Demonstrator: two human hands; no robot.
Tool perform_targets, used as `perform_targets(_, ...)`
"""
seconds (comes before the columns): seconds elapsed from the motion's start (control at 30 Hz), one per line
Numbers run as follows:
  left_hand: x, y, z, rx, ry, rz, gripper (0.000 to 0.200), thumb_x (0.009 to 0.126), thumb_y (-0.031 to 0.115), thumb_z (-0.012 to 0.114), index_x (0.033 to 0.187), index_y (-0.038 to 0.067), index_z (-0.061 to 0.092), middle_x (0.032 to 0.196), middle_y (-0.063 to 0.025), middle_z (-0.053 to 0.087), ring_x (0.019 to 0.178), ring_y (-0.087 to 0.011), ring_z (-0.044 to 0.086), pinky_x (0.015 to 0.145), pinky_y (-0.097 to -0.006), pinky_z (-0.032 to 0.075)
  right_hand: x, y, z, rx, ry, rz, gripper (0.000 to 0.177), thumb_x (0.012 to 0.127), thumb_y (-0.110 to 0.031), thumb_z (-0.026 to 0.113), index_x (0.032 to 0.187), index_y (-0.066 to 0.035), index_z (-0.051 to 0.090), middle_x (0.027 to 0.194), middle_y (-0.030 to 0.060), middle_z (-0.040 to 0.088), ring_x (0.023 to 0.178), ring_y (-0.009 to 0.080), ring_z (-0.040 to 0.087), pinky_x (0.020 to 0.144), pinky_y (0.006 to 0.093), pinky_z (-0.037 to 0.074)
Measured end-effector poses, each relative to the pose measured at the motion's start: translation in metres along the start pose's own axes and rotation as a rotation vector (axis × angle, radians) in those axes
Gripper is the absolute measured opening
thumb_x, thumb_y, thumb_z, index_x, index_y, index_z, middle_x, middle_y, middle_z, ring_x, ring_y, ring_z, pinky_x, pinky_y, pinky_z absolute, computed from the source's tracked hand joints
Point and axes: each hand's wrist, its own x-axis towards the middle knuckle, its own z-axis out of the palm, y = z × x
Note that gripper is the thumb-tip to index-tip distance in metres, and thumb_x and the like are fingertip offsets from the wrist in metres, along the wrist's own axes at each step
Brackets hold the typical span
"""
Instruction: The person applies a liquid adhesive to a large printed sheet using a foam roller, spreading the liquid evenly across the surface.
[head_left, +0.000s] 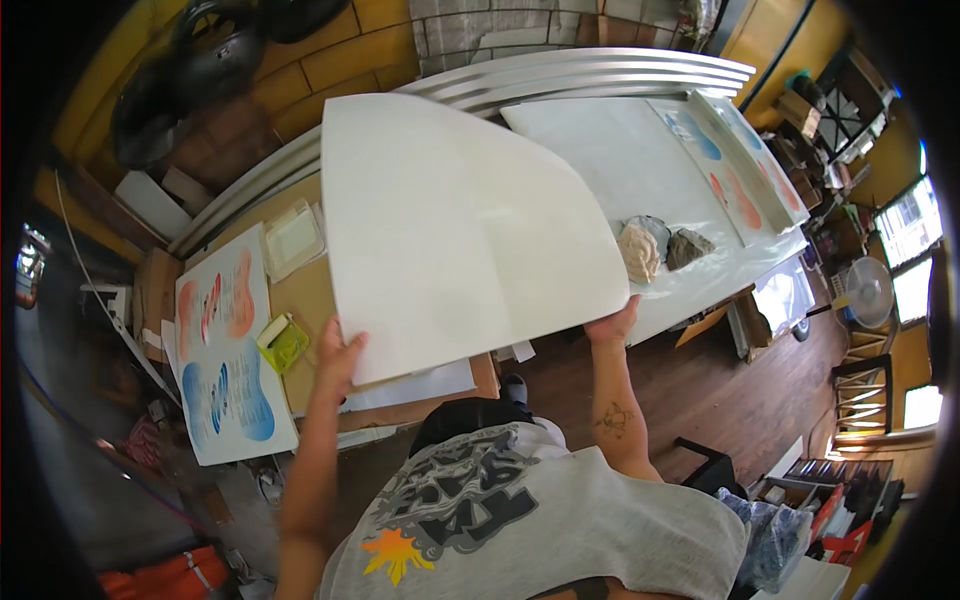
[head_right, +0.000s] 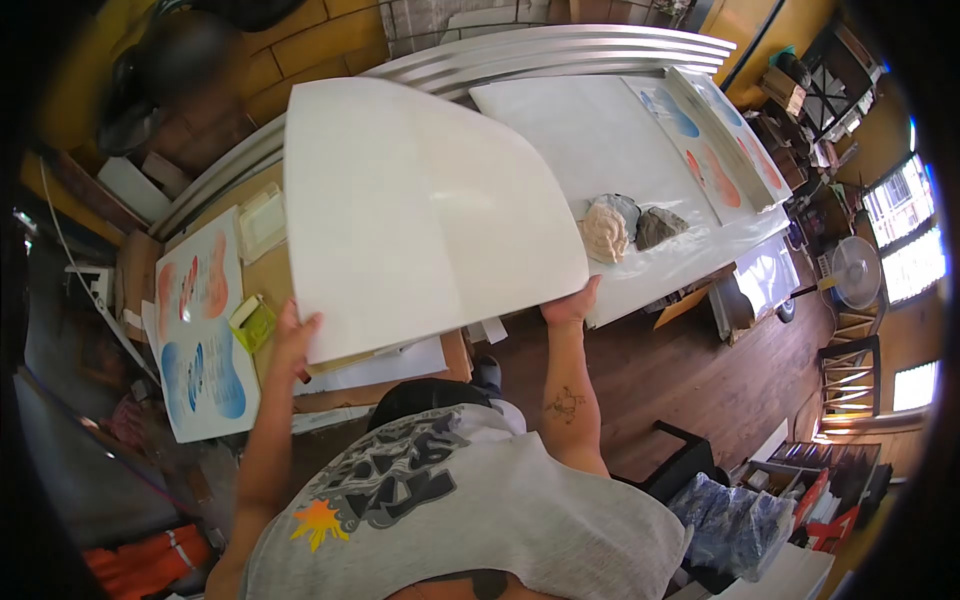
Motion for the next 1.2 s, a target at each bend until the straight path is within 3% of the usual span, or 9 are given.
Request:
perform_targets(0.2,-0.019,-0.132,-0.001,-0.080,0.079,-0.291,0.044,0.083,-0.005,0.067,0.125,-0.003,0.053,0.110,-0.0120,0.066,0.099,-0.0196,0.064,0.088,-0.0334,0.051,-0.020,0.013,-0.016,0.096,0.058,0.115,0.105,0.087,-0.085,0.017,0.147,-0.001,0.039,0.148,0.0153,0.047,0.135,0.0339,0.043,0.113,0.0485,0.033)
perform_targets(0.27,-0.019,-0.152,-0.006,0.020,0.108,-0.244,0.045,0.082,-0.006,0.066,0.126,-0.003,0.054,0.112,-0.0126,0.067,0.100,-0.0203,0.064,0.089,-0.0334,0.051,-0.024,0.020,-0.014,0.084,-0.163,0.191,0.114,0.082,-0.089,0.017,0.147,0.003,0.036,0.147,0.0187,0.046,0.135,0.0346,0.044,0.114,0.0481,0.032)
perform_targets(0.5,0.006,-0.201,-0.034,0.244,0.025,-0.156,0.052,0.088,-0.006,0.059,0.138,0.003,0.050,0.121,-0.0115,0.064,0.109,-0.0210,0.062,0.093,-0.0338,0.049,-0.017,0.071,0.044,-0.265,-0.387,0.613,0.113,0.082,-0.089,0.015,0.147,0.000,0.039,0.145,0.0168,0.050,0.124,0.0313,0.053,0.109,0.0442,0.038)
perform_targets(0.57,0.010,-0.186,-0.032,0.116,-0.022,-0.314,0.049,0.091,-0.001,0.057,0.139,0.004,0.050,0.121,-0.0110,0.065,0.109,-0.0207,0.062,0.092,-0.0355,0.051,0.003,0.110,0.033,-0.190,-0.797,0.865,0.106,0.086,-0.086,0.017,0.149,-0.003,0.038,0.143,0.0140,0.053,0.111,0.0257,0.058,0.100,0.0416,0.043)
perform_targets(0.7,0.019,-0.167,-0.030,-0.364,-0.128,-0.570,0.040,0.101,0.018,0.048,0.139,0.008,0.052,0.120,-0.0093,0.065,0.109,-0.0214,0.063,0.086,-0.0401,0.054,-0.063,0.211,0.070,-1.359,-0.659,0.749,0.083,0.097,-0.069,0.031,0.148,-0.005,0.040,0.135,0.0101,0.060,0.103,0.0196,0.059,0.087,0.0394,0.049)
perform_targets(0.73,0.022,-0.167,-0.031,-0.396,-0.115,-0.611,0.042,0.101,0.025,0.044,0.140,0.009,0.051,0.123,-0.0102,0.064,0.106,-0.0229,0.064,0.088,-0.0410,0.053,-0.073,0.229,0.060,-1.516,-0.652,0.610,0.063,0.100,-0.050,0.048,0.140,-0.002,0.051,0.119,0.0106,0.069,0.093,0.0170,0.063,0.078,0.0345,0.053)
perform_targets(0.9,0.014,-0.175,-0.050,-0.530,-0.060,-0.708,0.045,0.103,0.036,0.037,0.137,0.009,0.051,0.120,-0.0104,0.067,0.104,-0.0239,0.065,0.093,-0.0426,0.050,-0.105,0.236,-0.022,-1.544,-0.485,0.351,0.022,0.092,-0.018,0.065,0.096,0.002,0.074,0.074,0.0092,0.072,0.064,0.0139,0.066,0.061,0.0294,0.053)
perform_targets(1.03,0.013,-0.199,-0.053,-0.616,-0.060,-0.727,0.046,0.105,0.037,0.033,0.137,0.009,0.051,0.125,-0.0092,0.066,0.113,-0.0245,0.061,0.099,-0.0431,0.045,-0.135,0.174,-0.054,-1.952,-0.326,0.210,0.032,0.087,-0.025,0.072,0.073,0.003,0.072,0.058,0.0087,0.066,0.052,0.0132,0.063,0.054,0.0298,0.052)
perform_targets(1.2,0.014,-0.207,-0.047,-0.544,0.012,-0.721,0.048,0.102,0.040,0.044,0.136,0.008,0.051,0.123,-0.0094,0.067,0.112,-0.0243,0.062,0.100,-0.0419,0.045,-0.156,0.119,-0.139,-1.877,0.068,0.243,0.037,0.087,-0.032,0.073,0.067,0.000,0.072,0.057,0.0097,0.066,0.048,0.0149,0.062,0.051,0.0320,0.051)
